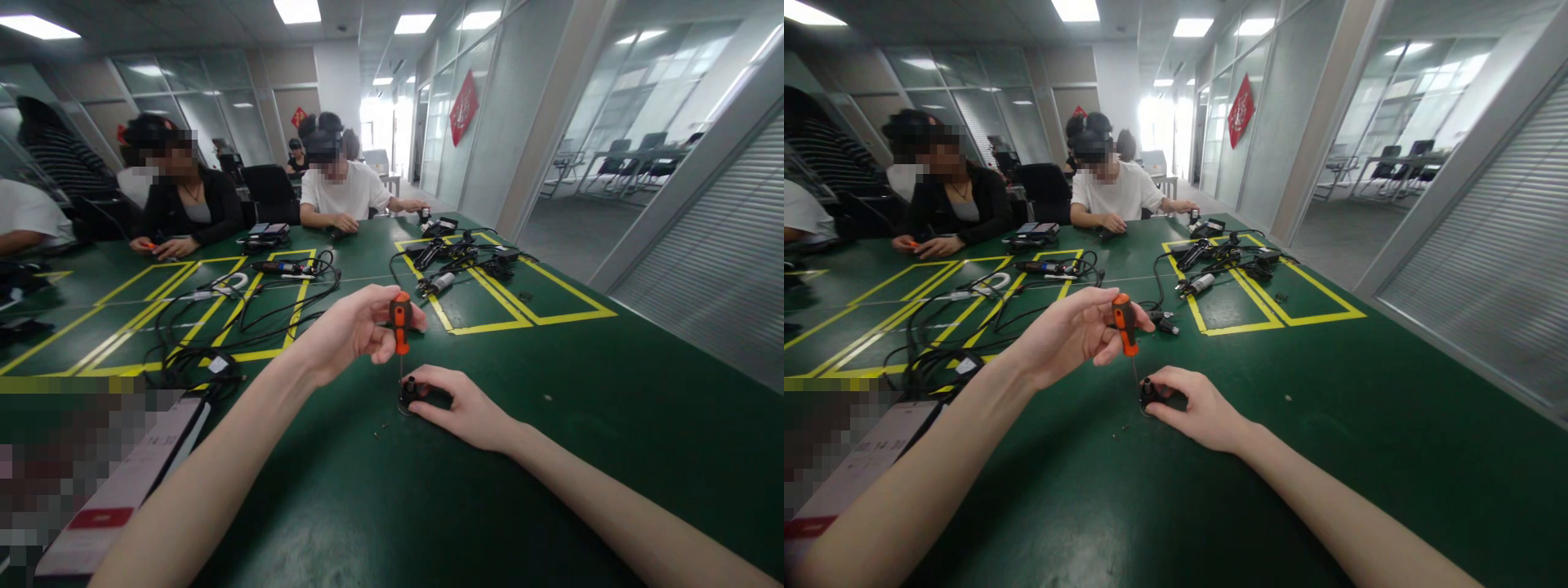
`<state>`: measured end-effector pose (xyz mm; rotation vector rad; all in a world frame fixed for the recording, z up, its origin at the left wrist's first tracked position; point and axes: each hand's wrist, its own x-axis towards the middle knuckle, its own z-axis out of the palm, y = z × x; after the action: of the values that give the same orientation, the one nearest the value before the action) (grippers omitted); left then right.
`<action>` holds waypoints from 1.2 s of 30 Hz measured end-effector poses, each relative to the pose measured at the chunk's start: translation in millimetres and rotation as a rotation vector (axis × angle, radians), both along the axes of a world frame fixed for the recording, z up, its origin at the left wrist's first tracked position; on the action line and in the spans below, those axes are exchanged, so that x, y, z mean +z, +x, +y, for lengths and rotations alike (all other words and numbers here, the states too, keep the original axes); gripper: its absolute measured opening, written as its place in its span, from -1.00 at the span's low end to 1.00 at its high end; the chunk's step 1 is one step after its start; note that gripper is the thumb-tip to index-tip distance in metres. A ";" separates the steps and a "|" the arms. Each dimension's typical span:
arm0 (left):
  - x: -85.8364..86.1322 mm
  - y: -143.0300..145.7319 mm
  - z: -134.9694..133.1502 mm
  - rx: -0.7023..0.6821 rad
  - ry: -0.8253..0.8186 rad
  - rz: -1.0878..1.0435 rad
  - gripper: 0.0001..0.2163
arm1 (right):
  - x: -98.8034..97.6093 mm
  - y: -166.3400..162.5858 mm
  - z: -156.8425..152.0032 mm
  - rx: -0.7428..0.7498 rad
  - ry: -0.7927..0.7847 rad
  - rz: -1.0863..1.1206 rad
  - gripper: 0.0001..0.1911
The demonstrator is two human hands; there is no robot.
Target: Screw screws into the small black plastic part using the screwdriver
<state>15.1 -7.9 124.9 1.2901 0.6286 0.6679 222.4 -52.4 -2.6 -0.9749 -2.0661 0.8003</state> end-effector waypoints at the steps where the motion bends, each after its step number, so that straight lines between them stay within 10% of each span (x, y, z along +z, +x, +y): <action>1: -0.5 -0.2 0.5 -0.014 0.003 0.003 -0.61 | -0.1 0.0 0.0 0.001 -0.001 0.001 -0.84; 36: -1.9 -0.6 -0.7 0.028 0.013 0.025 -0.53 | -1.3 -0.5 0.9 0.019 -0.022 0.015 -0.83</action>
<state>14.5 -8.6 123.0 1.3060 0.6651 0.6808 221.9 -51.5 -3.8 -0.9600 -2.0608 0.8393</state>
